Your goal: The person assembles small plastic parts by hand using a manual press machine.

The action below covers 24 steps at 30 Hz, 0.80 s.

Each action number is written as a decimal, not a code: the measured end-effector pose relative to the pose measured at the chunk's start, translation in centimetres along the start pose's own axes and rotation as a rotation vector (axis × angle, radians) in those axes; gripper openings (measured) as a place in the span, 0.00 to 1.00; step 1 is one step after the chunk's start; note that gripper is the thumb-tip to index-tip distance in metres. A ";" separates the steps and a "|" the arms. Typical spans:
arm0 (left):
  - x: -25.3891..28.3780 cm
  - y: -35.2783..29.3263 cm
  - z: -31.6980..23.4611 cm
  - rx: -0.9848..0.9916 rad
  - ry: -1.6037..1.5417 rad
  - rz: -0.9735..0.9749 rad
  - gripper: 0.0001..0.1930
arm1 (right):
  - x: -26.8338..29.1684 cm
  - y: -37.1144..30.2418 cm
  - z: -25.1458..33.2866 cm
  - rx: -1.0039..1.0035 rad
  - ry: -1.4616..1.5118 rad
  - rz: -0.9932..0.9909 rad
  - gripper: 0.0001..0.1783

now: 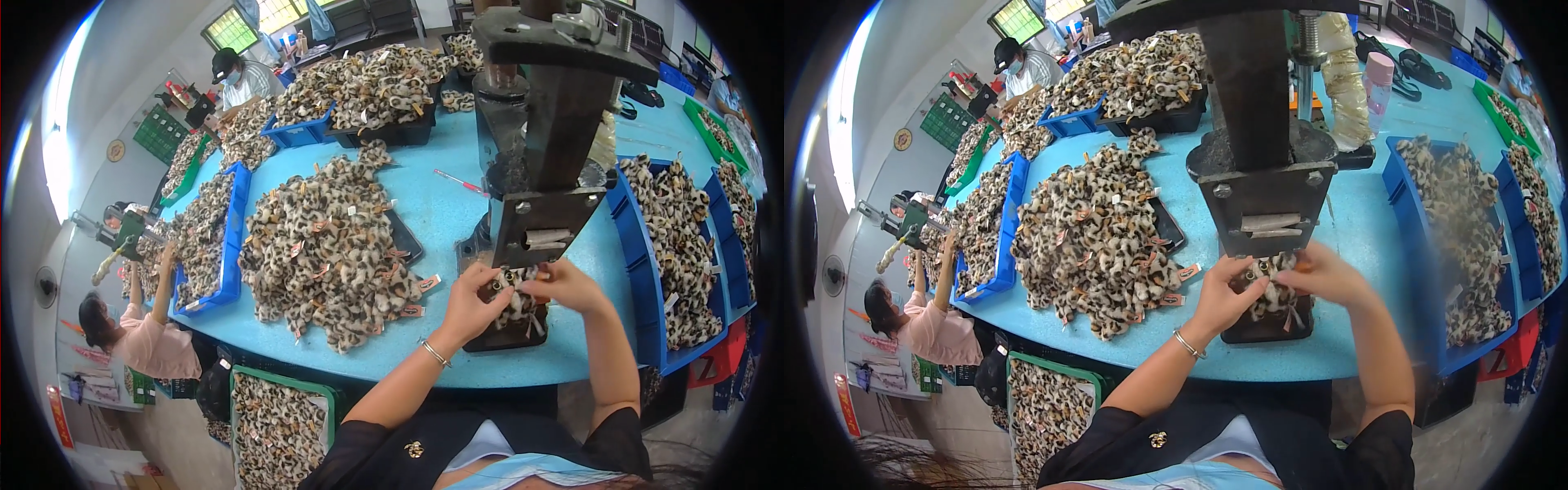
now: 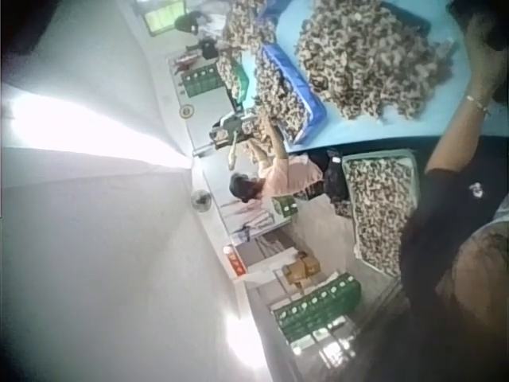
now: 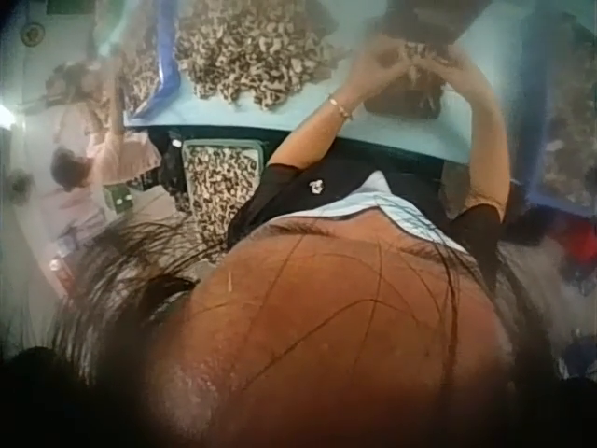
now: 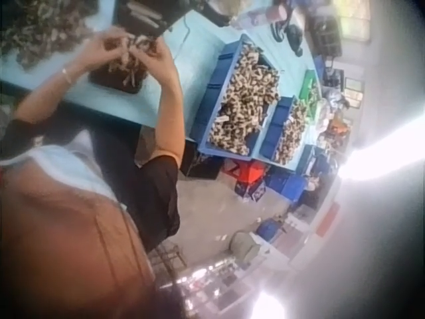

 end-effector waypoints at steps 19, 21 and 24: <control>-0.1 1.3 1.2 0.047 -0.121 0.058 0.15 | -0.6 -1.0 0.4 0.093 0.062 -0.600 0.17; -0.9 1.6 1.1 0.028 -0.159 0.061 0.16 | 2.9 -5.8 4.4 0.911 -0.187 -0.981 0.18; -1.1 1.5 0.5 0.064 -0.101 0.088 0.17 | 5.3 -9.8 12.7 1.277 -0.095 -1.066 0.20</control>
Point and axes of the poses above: each hand's wrist, its own y-axis towards the middle knuckle, its own x-axis out of the back of the hand, z = x × y, the point moved 8 cm from there along y, towards the middle knuckle, and after that the axes turned 5 degrees about -x, right-handed, at the moved point
